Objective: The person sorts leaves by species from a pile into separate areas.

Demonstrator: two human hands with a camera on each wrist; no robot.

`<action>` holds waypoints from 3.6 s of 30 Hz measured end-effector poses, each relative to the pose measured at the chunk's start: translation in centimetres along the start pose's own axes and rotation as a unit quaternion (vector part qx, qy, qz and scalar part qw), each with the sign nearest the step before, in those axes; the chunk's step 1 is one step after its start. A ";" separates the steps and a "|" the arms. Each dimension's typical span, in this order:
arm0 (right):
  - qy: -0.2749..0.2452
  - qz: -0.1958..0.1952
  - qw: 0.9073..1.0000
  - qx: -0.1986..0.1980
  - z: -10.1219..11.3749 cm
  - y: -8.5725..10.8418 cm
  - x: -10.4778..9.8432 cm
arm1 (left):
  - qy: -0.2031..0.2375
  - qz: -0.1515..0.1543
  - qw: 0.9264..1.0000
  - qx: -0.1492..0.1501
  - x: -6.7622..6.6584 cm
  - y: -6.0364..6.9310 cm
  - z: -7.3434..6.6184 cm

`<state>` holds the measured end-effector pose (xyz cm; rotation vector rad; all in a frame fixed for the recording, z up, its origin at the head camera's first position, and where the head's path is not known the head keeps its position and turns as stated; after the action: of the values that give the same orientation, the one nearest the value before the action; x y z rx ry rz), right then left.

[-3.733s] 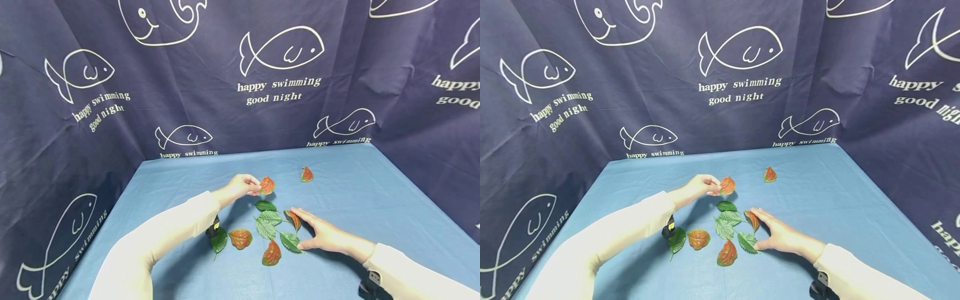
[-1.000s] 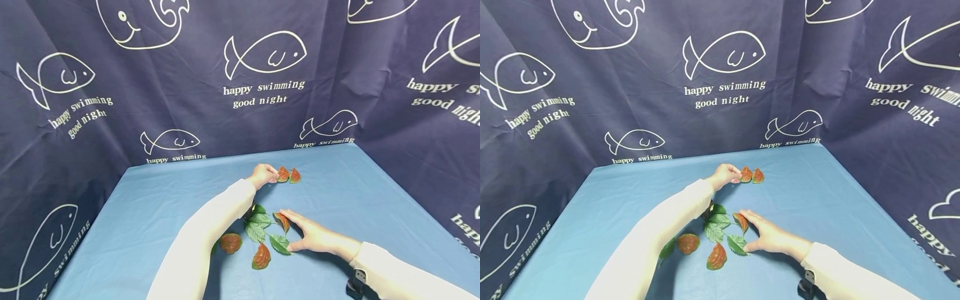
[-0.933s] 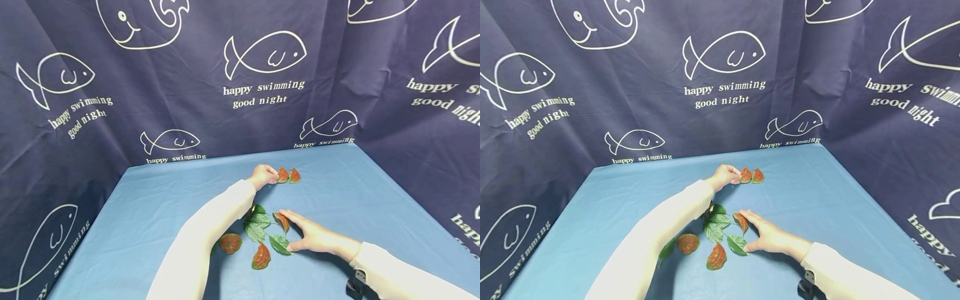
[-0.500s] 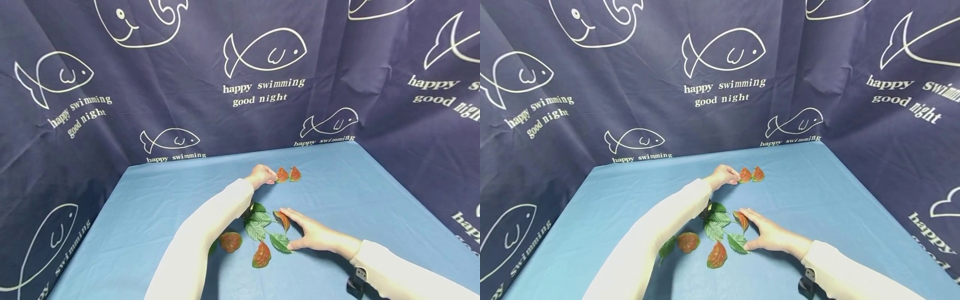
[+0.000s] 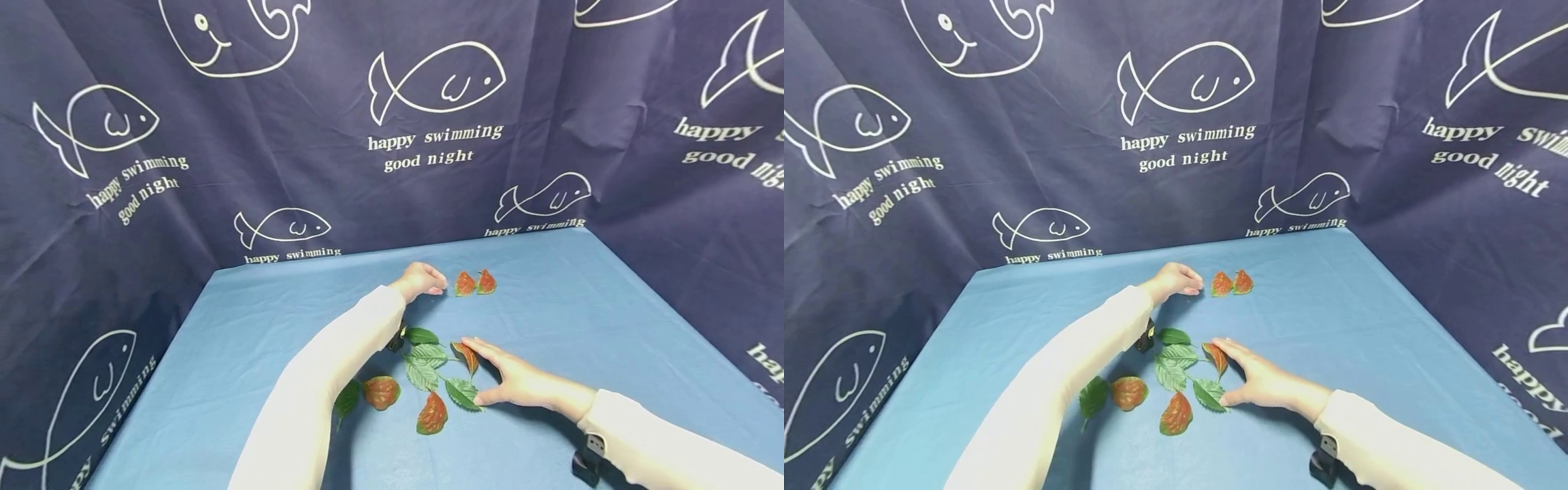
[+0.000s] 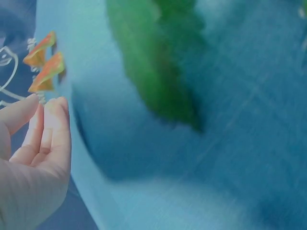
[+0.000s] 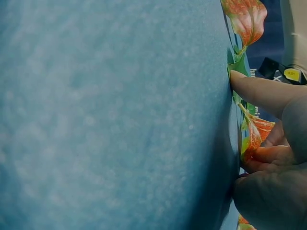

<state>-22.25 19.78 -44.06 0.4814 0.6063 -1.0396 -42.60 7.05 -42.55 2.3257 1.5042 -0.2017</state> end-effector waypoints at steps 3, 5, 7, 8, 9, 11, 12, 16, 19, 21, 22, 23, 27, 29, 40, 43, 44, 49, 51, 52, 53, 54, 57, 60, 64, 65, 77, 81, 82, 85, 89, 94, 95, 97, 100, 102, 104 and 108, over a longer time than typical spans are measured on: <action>0.004 -0.002 1.000 -0.005 0.0 -0.1 0.1 | 0.014 -0.004 1.000 0.001 -1.2 -0.2 -0.2; 0.005 -0.001 1.000 -0.010 0.1 -0.2 0.1 | 0.026 -0.011 1.000 0.000 -2.1 -0.3 -0.2; 0.003 0.001 1.000 -0.011 0.1 -0.2 0.1 | 0.034 -0.015 0.999 -0.002 -2.9 -0.3 -0.1; 0.002 0.002 1.000 -0.011 0.2 -0.2 0.1 | 0.038 -0.015 0.999 -0.004 -3.2 -0.2 -0.2; 0.002 0.002 1.000 -0.011 0.1 -0.2 0.1 | 0.042 -0.013 0.999 -0.006 -3.4 -0.1 -0.2; 0.000 0.001 1.000 -0.009 0.1 -0.1 0.1 | 0.046 -0.007 0.999 -0.007 -3.7 0.1 -0.2; -0.002 0.000 1.000 -0.007 0.1 -0.1 0.1 | 0.046 -0.002 0.999 -0.007 -3.7 0.2 -0.2; -0.001 0.000 1.000 -0.006 -0.1 0.0 0.0 | 0.048 0.014 0.999 -0.011 -3.8 0.5 -0.3; -0.001 0.002 1.000 -0.006 -0.2 0.0 0.0 | 0.034 0.031 0.999 -0.015 -4.1 0.9 -0.3; -0.001 0.001 1.000 -0.006 -0.2 0.0 0.0 | 0.024 0.039 0.999 -0.014 -4.6 1.1 -0.2; -0.002 0.001 1.000 -0.005 -0.2 0.0 0.0 | 0.016 0.040 0.999 -0.013 -4.9 1.2 -0.2; -0.001 0.000 1.000 -0.008 -0.1 0.0 0.0 | 0.011 0.044 0.999 -0.011 -5.2 1.4 -0.2; 0.000 0.001 1.000 -0.008 0.0 0.0 0.0 | 0.008 0.039 0.999 -0.015 -6.2 1.8 0.1; 0.000 0.004 1.000 -0.008 0.1 0.0 0.0 | 0.009 0.042 0.999 -0.020 -6.6 2.0 0.2; -0.004 0.007 1.000 -0.005 0.0 0.3 0.1 | 0.009 0.071 0.997 -0.028 -6.8 3.7 0.6; -0.007 0.008 1.000 -0.002 -0.1 0.5 0.0 | -0.003 0.080 0.996 -0.027 -6.9 4.2 0.6; -0.006 0.006 1.000 -0.003 -0.1 0.5 0.0 | -0.006 0.080 0.996 -0.024 -7.0 4.2 0.6; -0.003 -0.003 1.000 -0.002 -0.2 0.4 -0.2 | -0.020 0.066 0.998 -0.003 -7.7 4.7 0.4; -0.004 -0.002 1.000 0.001 -0.3 0.3 -0.1 | -0.019 0.061 0.998 -0.002 -8.0 4.8 0.5; -0.004 0.000 1.000 0.003 -0.3 0.3 -0.1 | -0.018 0.060 0.998 -0.005 -8.1 4.9 0.7; -0.006 0.000 1.000 0.006 -0.3 0.3 0.0 | -0.019 0.059 0.998 -0.009 -8.1 5.0 0.9; -0.004 0.002 1.000 0.003 -0.2 0.3 0.0 | -0.021 0.059 0.998 -0.015 -8.2 5.0 1.1; -0.002 0.001 1.000 -0.006 0.0 0.2 0.0 | -0.033 0.065 0.997 -0.024 -8.0 5.5 1.5; 0.000 -0.002 1.000 -0.013 0.0 0.1 -0.3 | -0.040 0.072 0.996 -0.017 -7.7 6.2 1.3; -0.003 -0.002 1.000 -0.006 -0.1 -0.1 -0.3 | -0.025 0.071 0.997 -0.008 -7.5 6.8 1.1; -0.003 -0.002 1.000 -0.005 -0.2 -0.1 -0.3 | -0.021 0.069 0.997 -0.007 -7.6 7.0 1.1; 0.003 0.003 1.000 -0.013 0.3 -0.3 0.0 | 0.013 0.048 0.999 0.010 -8.8 8.1 1.5; 0.000 0.004 1.000 -0.009 0.1 -0.3 0.0 | 0.017 0.040 0.999 0.009 -9.2 8.4 1.3; -0.001 0.002 1.000 -0.010 0.0 -0.2 0.0 | 0.017 0.039 0.999 0.010 -9.3 8.6 1.3; 0.003 -0.006 1.000 -0.016 -0.1 -0.2 0.0 | 0.010 0.034 0.999 0.007 -9.5 9.0 1.7; 0.006 -0.010 1.000 -0.016 -0.2 -0.1 0.1 | 0.005 0.042 0.999 0.004 -9.9 9.6 2.8; 0.000 -0.003 1.000 -0.011 0.1 -0.1 0.1 | 0.026 0.043 0.999 0.014 -10.7 10.3 3.7; -0.001 -0.002 1.000 -0.013 0.2 -0.1 0.0 | 0.030 0.044 0.998 0.018 -10.8 10.5 3.8; -0.001 -0.002 1.000 -0.014 0.3 -0.1 0.0 | 0.036 0.045 0.998 0.023 -11.1 10.9 3.9; 0.003 -0.002 1.000 -0.015 0.3 -0.1 0.0 | 0.038 0.051 0.998 0.024 -11.3 11.7 4.0; 0.006 -0.002 1.000 -0.017 0.3 -0.1 0.0 | 0.039 0.060 0.997 0.022 -11.3 12.2 4.2; 0.006 -0.002 1.000 -0.014 0.2 -0.1 -0.1 | 0.035 0.072 0.997 0.021 -11.2 12.8 4.4; 0.009 -0.004 1.000 -0.011 0.1 -0.1 -0.1 | 0.012 0.092 0.995 0.022 -11.1 13.8 4.8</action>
<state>-22.36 19.72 -43.97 0.4695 0.6361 -1.0356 -34.48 -9.30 -40.51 2.4918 1.2988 -0.1616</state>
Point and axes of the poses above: each hand's wrist, its own y-axis away from the middle knuckle, its own x-axis out of the palm, z = x × y, the point moved 6 cm from there along -y, towards the middle knuckle, and after that the axes turned 1 degree about y, right-handed, at the moved point
